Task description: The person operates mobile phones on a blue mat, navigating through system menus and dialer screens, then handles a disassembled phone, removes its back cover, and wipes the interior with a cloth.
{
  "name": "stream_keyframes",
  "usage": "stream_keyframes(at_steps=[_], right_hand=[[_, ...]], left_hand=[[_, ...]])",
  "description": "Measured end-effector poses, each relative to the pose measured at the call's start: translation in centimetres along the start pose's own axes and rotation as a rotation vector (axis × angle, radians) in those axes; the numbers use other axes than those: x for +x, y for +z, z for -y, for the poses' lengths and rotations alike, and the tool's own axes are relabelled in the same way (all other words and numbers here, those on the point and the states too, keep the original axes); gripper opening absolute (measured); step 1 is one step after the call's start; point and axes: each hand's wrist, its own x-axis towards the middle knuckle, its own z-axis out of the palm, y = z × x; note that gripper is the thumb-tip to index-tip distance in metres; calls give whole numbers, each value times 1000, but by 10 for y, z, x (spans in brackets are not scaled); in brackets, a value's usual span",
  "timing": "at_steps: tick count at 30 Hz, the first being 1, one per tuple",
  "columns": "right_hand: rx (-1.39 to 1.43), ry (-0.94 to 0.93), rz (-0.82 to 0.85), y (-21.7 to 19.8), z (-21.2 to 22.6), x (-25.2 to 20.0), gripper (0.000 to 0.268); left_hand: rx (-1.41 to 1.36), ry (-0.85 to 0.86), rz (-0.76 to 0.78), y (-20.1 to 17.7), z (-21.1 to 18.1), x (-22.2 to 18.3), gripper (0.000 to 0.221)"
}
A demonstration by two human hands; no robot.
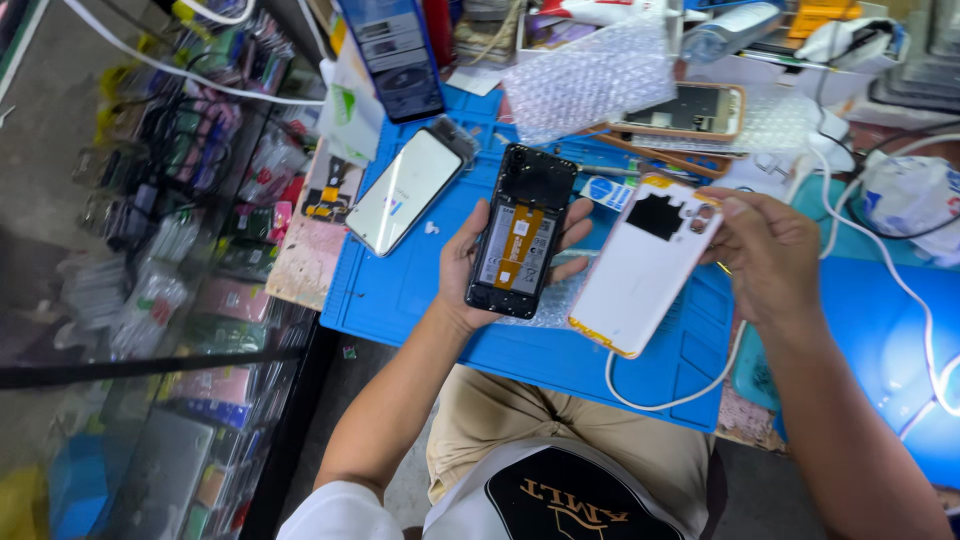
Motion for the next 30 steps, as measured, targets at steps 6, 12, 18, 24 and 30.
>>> stream_keyframes(at_steps=[6,12,18,24,30], right_hand=[[17,-53,-66,-9,0,3,20],[33,-58,-81,-2,-4,2,16],[148,29,-105,3,-22,4,21],[41,127,-17,20,-26,3,24],[-712,172,51,36,16,-11,47]], left_hand=[[136,86,91,-12,-12,-7,77],[132,141,96,-19,-15,-10,75],[131,174,-18,-21,-17,-13,71],[4,141,-8,-51,-20,-15,58],[-3,285,-142,-37,6,-26,53]])
